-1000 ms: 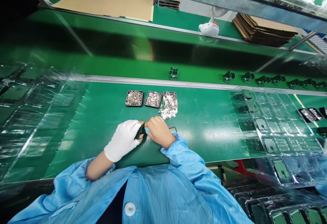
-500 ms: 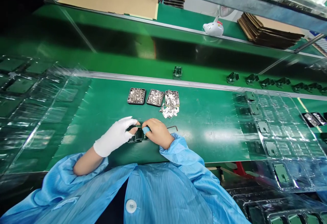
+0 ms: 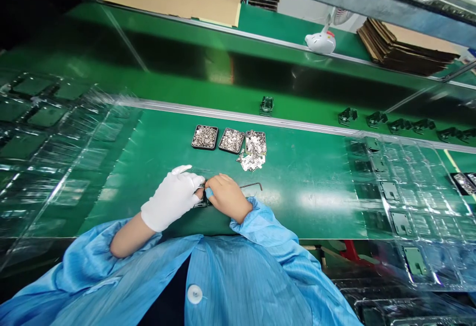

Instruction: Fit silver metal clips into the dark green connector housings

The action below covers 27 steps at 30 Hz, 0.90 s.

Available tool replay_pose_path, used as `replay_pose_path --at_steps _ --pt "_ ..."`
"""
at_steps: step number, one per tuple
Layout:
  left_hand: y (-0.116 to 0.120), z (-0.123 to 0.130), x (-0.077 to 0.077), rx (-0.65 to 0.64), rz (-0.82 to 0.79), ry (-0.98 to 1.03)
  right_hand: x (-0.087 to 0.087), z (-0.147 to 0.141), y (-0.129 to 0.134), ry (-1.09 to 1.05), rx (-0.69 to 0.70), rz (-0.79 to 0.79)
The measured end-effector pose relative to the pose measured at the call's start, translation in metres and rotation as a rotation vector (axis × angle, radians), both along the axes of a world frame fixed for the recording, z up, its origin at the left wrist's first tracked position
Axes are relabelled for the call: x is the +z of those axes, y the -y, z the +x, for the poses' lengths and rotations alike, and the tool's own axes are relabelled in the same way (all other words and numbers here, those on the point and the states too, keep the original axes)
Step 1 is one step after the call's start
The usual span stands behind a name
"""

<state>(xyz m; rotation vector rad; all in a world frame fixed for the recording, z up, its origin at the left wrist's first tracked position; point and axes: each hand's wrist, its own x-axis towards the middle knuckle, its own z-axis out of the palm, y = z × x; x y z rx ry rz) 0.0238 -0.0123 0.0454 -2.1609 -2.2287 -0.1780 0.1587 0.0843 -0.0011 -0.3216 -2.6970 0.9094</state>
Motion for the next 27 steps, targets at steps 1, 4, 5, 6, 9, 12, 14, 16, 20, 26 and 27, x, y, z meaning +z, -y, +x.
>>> replay_pose_path --at_steps 1,4,5,6,9,12,14,16,20,26,27 --pt "0.0 0.0 0.0 0.006 -0.002 -0.002 0.0 0.0 0.001 0.012 0.002 0.008" --pt "-0.002 -0.004 -0.002 0.002 -0.006 0.08 0.001 -0.001 0.002 0.024 -0.03 -0.015" --pt "-0.002 -0.007 -0.003 0.003 0.006 0.147 0.001 0.0 0.002 0.021 -0.071 -0.039" --pt "-0.002 -0.011 -0.005 0.013 0.026 0.229 0.001 0.001 0.001 0.021 -0.126 -0.073" --pt "0.0 -0.021 -0.013 0.087 0.099 0.458 0.0 0.006 -0.003 0.066 -0.28 -0.189" --pt "0.004 -0.023 -0.025 0.07 0.092 0.515 -0.002 0.018 -0.013 0.144 -0.309 -0.219" --pt "0.007 -0.02 -0.033 0.02 0.062 0.488 -0.003 0.029 -0.021 0.157 -0.304 -0.177" --pt "0.01 -0.017 -0.04 0.008 0.046 0.475 -0.004 0.041 -0.029 0.171 -0.24 -0.097" --pt "0.013 -0.014 -0.055 0.02 0.058 0.537 -0.006 0.057 -0.038 0.303 -0.122 0.101" --pt "0.017 -0.017 -0.072 0.01 0.093 0.543 -0.016 0.043 -0.041 0.204 -0.173 -0.039" --pt "0.018 -0.017 -0.073 0.009 0.091 0.539 -0.017 0.04 -0.041 0.189 -0.156 -0.065"
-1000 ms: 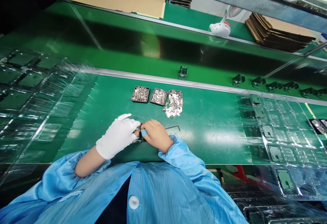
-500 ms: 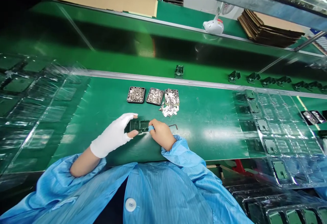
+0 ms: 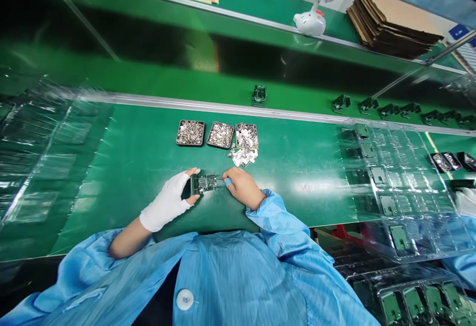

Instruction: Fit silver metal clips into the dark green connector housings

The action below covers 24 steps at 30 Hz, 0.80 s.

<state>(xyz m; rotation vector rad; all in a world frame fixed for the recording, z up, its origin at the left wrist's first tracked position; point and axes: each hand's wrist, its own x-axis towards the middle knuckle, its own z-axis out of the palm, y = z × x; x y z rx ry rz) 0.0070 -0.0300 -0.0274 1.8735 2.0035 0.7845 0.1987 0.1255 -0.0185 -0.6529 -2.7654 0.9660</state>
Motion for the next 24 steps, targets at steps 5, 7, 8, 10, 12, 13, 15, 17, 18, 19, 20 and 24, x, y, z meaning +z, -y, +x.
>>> replay_pose_path --at_steps 5,7,8,10,12,13,15,17,18,19,20,24 --pt "0.0 0.0 -0.001 -0.011 0.017 -0.014 0.001 -0.009 0.001 0.073 0.041 0.019" --pt "0.0 -0.001 -0.002 -0.013 0.02 -0.01 0.005 -0.011 0.003 0.115 0.053 0.036" --pt "0.0 -0.001 -0.002 -0.013 0.019 -0.008 0.006 -0.013 0.004 0.137 0.053 0.044" --pt "0.001 -0.001 -0.003 -0.011 0.015 -0.008 0.01 -0.016 0.007 0.185 0.039 0.052" --pt "0.001 -0.001 -0.003 -0.012 0.012 -0.011 0.014 -0.019 0.008 0.233 0.01 0.05" --pt "0.001 -0.001 -0.002 -0.014 0.01 -0.015 0.015 -0.02 0.008 0.25 -0.005 0.042" --pt "0.0 -0.001 -0.002 -0.017 0.011 -0.025 0.015 -0.02 0.005 0.247 -0.022 -0.002" --pt "0.0 -0.001 -0.001 -0.019 0.011 -0.036 0.015 -0.017 -0.001 0.195 -0.007 -0.084" --pt "0.0 -0.001 -0.001 -0.02 0.012 -0.041 0.015 -0.015 -0.004 0.165 0.014 -0.13" --pt "-0.001 -0.001 0.0 -0.022 0.013 -0.045 0.015 -0.012 -0.006 0.142 0.036 -0.165" --pt "-0.001 -0.001 0.0 -0.023 0.017 -0.046 0.015 -0.011 -0.007 0.131 0.057 -0.179" --pt "-0.001 -0.001 -0.001 -0.024 0.03 -0.037 0.02 -0.012 0.003 0.225 0.066 -0.053"
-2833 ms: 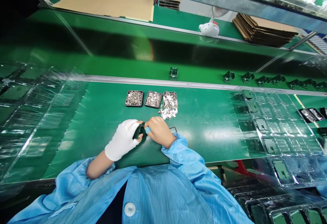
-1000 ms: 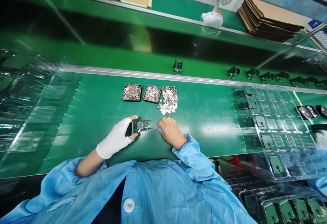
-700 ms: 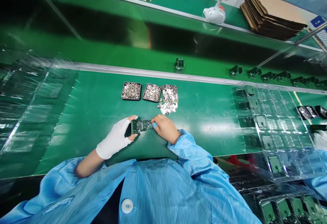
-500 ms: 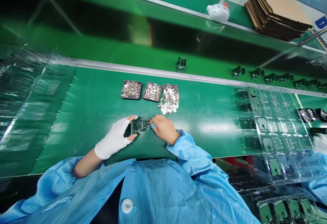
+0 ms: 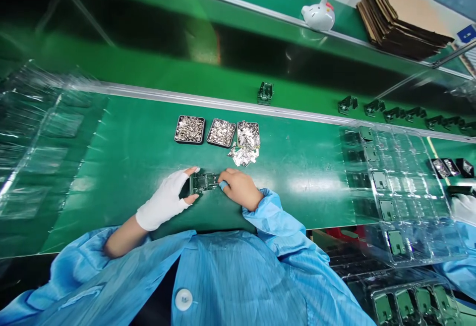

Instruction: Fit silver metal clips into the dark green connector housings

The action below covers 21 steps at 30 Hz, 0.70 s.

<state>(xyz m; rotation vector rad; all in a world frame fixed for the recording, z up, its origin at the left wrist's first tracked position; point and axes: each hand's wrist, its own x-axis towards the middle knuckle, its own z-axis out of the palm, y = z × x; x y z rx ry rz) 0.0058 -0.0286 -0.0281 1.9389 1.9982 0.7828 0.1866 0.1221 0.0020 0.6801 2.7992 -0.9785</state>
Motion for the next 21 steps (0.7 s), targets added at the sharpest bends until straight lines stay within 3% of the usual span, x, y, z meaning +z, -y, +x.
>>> replay_pose_path --at_steps 3,6,11,15,18,21 --pt "0.0 -0.001 -0.001 0.004 0.013 0.017 0.004 -0.007 0.011 0.118 -0.051 0.128" --pt "0.0 -0.001 -0.002 0.033 0.018 0.056 0.002 -0.008 0.012 0.098 -0.094 0.11" --pt "0.001 0.003 -0.002 0.119 -0.004 0.217 -0.006 0.006 0.006 -0.332 -0.243 -0.008" --pt "0.001 0.007 -0.002 0.096 0.056 0.268 -0.004 0.006 0.016 -0.487 -0.345 -0.136" --pt "0.003 0.009 -0.003 0.042 0.111 0.191 0.002 0.001 0.03 -0.541 -0.279 -0.064" --pt "0.004 0.009 -0.005 0.065 0.165 0.092 0.006 -0.002 0.041 -0.478 -0.017 0.168"
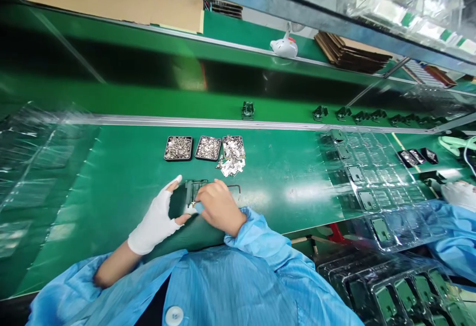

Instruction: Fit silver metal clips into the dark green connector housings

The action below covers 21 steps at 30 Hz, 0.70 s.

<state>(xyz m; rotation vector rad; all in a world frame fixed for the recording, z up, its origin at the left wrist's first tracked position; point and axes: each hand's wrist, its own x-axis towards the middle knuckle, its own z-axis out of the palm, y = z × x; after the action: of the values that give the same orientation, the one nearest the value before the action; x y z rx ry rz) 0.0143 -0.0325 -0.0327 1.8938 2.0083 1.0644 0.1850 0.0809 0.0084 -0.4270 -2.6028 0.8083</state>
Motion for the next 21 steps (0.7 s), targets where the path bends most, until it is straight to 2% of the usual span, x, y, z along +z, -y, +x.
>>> replay_pose_path --at_steps 2,3,4,5,6,8,9,10,12,14,17,21 --pt "0.0 0.0 0.0 -0.014 -0.004 -0.047 0.001 0.001 -0.001 0.07 0.173 0.111" --pt "-0.001 0.0 0.0 -0.037 -0.015 -0.065 0.0 0.002 -0.006 0.085 0.219 0.118" --pt "-0.001 0.0 0.001 -0.062 -0.029 -0.08 0.0 0.005 -0.015 0.086 0.206 0.098" --pt "-0.002 0.0 0.002 -0.08 -0.035 -0.09 -0.002 0.01 -0.028 0.076 0.118 0.062" --pt "-0.002 0.0 0.003 -0.088 -0.036 -0.097 -0.004 0.016 -0.043 0.066 -0.036 0.015" --pt "-0.003 0.0 0.005 -0.088 -0.033 -0.103 -0.01 0.029 -0.079 0.067 -0.454 -0.062" --pt "-0.003 0.0 0.006 -0.089 -0.031 -0.104 -0.014 0.037 -0.096 0.095 -0.564 -0.094" --pt "-0.003 0.0 0.007 -0.092 -0.032 -0.103 -0.018 0.043 -0.112 0.107 -0.608 -0.106" --pt "-0.003 0.001 0.008 -0.102 -0.039 -0.099 -0.027 0.051 -0.134 0.121 -0.618 -0.119" --pt "-0.004 0.001 0.007 -0.111 -0.04 -0.094 -0.035 0.053 -0.145 0.125 -0.592 -0.12" --pt "-0.005 0.001 0.007 -0.119 -0.034 -0.092 -0.041 0.047 -0.145 0.139 -0.569 -0.102" --pt "-0.003 0.0 0.007 -0.14 -0.03 -0.1 -0.04 0.045 -0.14 0.166 -0.568 -0.06"
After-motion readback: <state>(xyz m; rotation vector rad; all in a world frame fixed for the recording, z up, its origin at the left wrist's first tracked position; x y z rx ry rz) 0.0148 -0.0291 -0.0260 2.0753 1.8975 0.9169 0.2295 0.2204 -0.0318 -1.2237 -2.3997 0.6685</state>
